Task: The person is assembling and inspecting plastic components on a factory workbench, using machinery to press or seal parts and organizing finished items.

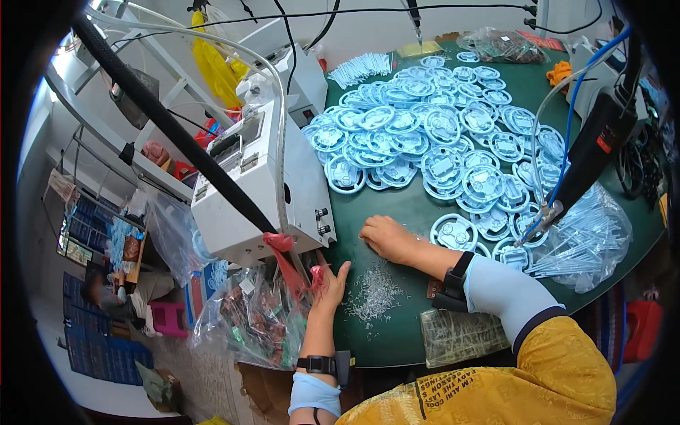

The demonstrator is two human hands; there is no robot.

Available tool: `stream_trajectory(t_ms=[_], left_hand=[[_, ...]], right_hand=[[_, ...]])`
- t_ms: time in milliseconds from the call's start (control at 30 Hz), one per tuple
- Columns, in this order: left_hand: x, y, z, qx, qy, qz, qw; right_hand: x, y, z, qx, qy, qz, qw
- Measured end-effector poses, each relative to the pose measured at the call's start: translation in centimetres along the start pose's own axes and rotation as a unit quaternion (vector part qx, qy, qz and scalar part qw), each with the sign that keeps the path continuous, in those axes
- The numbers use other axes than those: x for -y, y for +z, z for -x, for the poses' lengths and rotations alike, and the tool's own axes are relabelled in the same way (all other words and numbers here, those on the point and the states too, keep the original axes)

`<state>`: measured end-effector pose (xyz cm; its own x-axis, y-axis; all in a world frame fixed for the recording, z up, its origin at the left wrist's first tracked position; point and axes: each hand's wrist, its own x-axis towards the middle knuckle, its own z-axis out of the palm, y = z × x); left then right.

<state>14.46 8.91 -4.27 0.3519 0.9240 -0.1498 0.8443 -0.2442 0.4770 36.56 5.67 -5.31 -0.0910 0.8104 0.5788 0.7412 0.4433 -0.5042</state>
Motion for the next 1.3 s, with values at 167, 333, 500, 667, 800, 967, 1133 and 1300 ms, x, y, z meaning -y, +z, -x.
stream_trajectory(t_ms=[167,333,500,667,800,967,1133,1300], left_hand=[[0.3,2.3,-3.1,-0.108,0.096,-0.037,0.989],[-0.6,2.9,-3.7,-0.060,-0.027,-0.078,0.995],[0.0,1.9,-3.2,-0.024,0.002,-0.018,1.000],[1.5,1.6,-2.6,-0.035,0.076,-0.006,0.997],[0.0,2.4,-2.8,-0.072,0.034,0.017,0.997],[-1.8,2.3,-3.5,-0.089,-0.018,0.032,0.995],[-1.0,2.1,-3.8,-0.038,-0.027,-0.035,0.998],[-0.5,1.8,-3.2,-0.038,0.003,-0.002,0.999]], right_hand=[[-1.5,-0.4,-0.9,0.001,-0.006,0.028,1.000],[-2.9,0.4,-1.0,0.010,-0.008,0.035,0.999],[-3.1,2.3,-2.0,-0.017,0.012,-0.014,1.000],[-3.4,3.1,-2.9,-0.008,0.029,0.074,0.997],[-3.8,3.9,-4.2,-0.005,0.031,0.109,0.994],[-4.3,5.7,-6.1,0.030,0.045,0.110,0.992],[-3.7,6.8,-5.4,0.080,0.049,0.043,0.995],[-3.1,5.3,-4.1,0.209,0.029,0.037,0.977]])
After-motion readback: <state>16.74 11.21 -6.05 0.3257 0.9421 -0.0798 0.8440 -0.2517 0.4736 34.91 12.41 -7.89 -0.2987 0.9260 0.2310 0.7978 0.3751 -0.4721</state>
